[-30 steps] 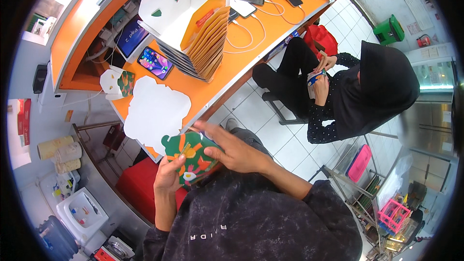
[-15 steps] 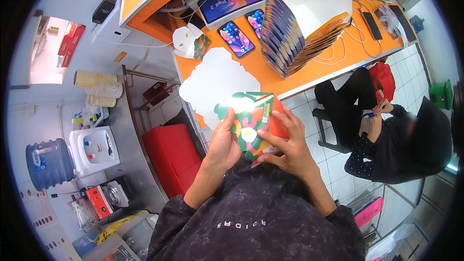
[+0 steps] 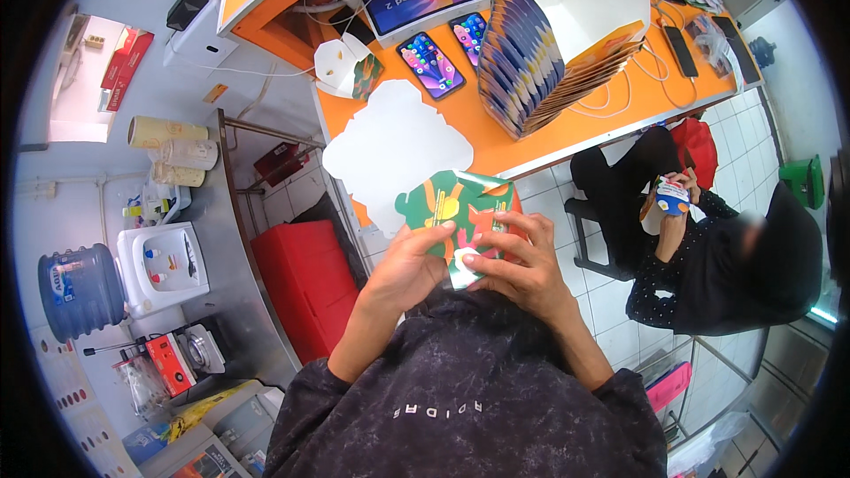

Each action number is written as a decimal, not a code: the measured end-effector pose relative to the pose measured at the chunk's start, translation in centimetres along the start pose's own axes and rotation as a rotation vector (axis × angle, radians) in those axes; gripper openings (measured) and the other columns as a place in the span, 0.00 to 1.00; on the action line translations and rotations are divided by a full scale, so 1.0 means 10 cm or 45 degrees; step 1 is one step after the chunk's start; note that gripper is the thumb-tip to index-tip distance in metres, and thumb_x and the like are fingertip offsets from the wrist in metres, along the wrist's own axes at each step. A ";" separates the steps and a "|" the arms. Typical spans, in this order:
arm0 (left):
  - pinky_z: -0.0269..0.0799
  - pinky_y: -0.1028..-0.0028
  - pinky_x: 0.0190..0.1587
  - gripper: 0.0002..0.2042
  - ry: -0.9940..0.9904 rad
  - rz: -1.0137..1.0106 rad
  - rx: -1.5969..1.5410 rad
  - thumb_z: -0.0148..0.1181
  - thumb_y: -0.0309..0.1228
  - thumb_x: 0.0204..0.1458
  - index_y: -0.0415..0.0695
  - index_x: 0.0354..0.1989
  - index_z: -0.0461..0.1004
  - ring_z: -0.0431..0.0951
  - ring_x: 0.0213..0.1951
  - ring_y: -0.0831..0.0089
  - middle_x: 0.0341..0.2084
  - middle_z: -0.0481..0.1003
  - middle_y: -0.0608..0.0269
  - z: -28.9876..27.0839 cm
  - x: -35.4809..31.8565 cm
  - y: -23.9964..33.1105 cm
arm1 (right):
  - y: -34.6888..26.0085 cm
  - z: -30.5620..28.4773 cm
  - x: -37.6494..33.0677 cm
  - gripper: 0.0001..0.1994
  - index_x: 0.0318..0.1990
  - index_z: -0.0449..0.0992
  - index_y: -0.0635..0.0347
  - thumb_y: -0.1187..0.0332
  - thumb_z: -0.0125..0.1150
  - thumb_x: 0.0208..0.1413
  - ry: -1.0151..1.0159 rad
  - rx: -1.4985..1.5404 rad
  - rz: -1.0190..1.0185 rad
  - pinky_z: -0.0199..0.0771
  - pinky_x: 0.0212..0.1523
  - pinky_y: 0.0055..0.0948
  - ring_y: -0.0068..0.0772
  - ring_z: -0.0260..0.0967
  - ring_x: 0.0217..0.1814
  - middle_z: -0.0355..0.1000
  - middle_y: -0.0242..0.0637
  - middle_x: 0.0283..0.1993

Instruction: The person folds flat, colorful paperboard pieces into small box shapes by hand, then stacks the finished boxes on the counter. The person also briefly handles a printed receipt and places it on the counter.

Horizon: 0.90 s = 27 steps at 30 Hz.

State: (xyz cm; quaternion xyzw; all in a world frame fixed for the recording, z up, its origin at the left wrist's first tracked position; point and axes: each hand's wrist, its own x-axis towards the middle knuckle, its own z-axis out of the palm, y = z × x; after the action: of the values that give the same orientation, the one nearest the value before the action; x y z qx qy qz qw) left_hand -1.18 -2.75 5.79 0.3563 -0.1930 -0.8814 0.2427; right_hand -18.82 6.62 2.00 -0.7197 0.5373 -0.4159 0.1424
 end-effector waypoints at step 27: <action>0.70 0.61 0.58 0.22 0.053 0.435 0.235 0.55 0.21 0.58 0.40 0.60 0.60 0.70 0.56 0.65 0.54 0.68 0.56 0.00 -0.04 -0.35 | -0.12 0.07 0.12 0.09 0.23 0.69 0.62 0.79 0.65 0.47 0.309 0.838 0.746 0.61 0.64 0.39 0.44 0.56 0.67 0.55 0.41 0.57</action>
State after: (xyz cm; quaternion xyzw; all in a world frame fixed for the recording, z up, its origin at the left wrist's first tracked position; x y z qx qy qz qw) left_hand -1.99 0.31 4.22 0.3574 -0.3257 -0.7983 0.3591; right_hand -17.41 5.83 2.95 -0.4001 0.5702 -0.5880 0.4112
